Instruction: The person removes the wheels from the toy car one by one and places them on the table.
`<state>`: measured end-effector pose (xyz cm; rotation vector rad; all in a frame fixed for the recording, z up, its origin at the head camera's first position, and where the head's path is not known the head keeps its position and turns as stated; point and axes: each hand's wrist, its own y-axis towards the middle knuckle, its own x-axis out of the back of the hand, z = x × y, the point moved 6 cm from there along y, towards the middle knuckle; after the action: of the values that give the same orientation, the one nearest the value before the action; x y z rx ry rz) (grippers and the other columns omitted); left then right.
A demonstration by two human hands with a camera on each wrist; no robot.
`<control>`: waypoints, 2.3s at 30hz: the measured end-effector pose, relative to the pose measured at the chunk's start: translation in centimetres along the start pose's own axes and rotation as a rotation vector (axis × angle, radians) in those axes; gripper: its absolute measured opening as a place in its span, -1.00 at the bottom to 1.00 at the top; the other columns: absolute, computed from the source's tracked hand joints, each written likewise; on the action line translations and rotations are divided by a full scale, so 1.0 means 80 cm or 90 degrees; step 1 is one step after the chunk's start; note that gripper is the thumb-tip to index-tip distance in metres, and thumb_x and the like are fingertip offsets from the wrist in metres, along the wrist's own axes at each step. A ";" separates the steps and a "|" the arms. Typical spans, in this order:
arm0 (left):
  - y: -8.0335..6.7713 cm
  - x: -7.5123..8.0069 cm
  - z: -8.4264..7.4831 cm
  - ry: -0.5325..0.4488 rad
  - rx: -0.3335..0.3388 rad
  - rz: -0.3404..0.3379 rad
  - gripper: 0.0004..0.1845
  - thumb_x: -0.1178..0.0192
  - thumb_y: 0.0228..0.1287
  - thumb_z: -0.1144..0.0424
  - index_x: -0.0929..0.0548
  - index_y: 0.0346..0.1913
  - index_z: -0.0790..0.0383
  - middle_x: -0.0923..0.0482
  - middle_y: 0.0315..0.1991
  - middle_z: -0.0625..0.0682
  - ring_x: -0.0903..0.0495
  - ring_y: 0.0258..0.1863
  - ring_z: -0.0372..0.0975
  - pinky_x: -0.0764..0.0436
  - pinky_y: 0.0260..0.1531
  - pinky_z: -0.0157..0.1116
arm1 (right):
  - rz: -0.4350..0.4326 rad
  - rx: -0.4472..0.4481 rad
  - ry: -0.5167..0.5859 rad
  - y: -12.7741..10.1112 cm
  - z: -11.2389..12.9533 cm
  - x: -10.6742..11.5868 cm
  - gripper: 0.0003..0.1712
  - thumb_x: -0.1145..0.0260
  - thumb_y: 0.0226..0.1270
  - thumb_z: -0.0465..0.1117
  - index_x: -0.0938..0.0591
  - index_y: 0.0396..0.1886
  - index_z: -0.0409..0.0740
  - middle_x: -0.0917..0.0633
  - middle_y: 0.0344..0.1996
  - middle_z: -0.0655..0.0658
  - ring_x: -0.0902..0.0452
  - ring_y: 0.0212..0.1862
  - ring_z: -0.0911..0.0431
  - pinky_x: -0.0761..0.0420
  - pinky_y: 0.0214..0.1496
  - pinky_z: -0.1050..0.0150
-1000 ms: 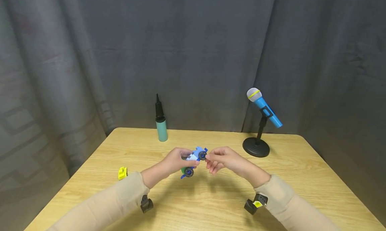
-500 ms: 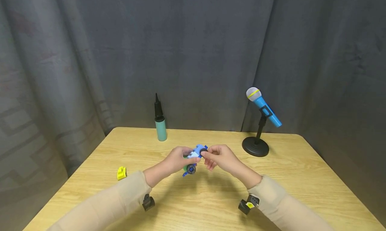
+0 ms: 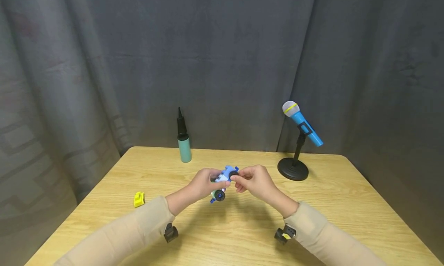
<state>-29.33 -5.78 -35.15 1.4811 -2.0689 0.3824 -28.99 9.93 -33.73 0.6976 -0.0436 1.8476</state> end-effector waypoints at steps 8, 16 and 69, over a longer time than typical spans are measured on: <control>0.002 -0.003 0.000 -0.001 -0.001 0.013 -0.49 -0.30 0.27 0.10 -0.58 0.14 0.42 -0.71 -0.09 0.18 -0.69 -0.13 -0.13 -0.66 -0.14 -0.22 | -0.009 0.040 -0.055 -0.002 0.004 0.002 -0.77 -0.38 0.26 -0.22 -0.73 -0.42 -0.35 -0.72 -0.60 -0.16 -0.66 -0.57 0.16 -0.65 -0.51 0.39; 0.004 -0.005 -0.004 0.011 -0.019 0.045 -0.62 -0.30 0.27 0.11 -0.67 0.01 0.33 -0.74 -0.28 0.04 -0.66 -0.32 -0.30 -0.63 -0.25 -0.32 | 0.008 0.045 -0.090 -0.004 0.004 0.005 -0.78 -0.37 0.27 -0.21 -0.73 -0.47 -0.30 -0.72 -0.62 -0.13 -0.65 -0.58 0.21 -0.65 -0.50 0.41; -0.010 0.014 0.006 -0.003 0.005 -0.008 -0.47 -0.27 0.30 0.17 -0.50 0.23 0.42 -0.63 0.03 0.23 -0.67 -0.17 -0.18 -0.68 -0.17 -0.25 | -0.058 -0.332 0.133 0.092 -0.134 -0.014 -0.80 -0.27 0.25 -0.50 -0.64 -0.15 -0.55 -0.74 -0.37 -0.35 -0.71 -0.47 0.09 -0.72 -0.26 0.23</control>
<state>-29.00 -7.19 -34.96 1.5009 -2.0628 0.3832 -39.90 9.86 -40.94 0.1404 -0.3381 1.7109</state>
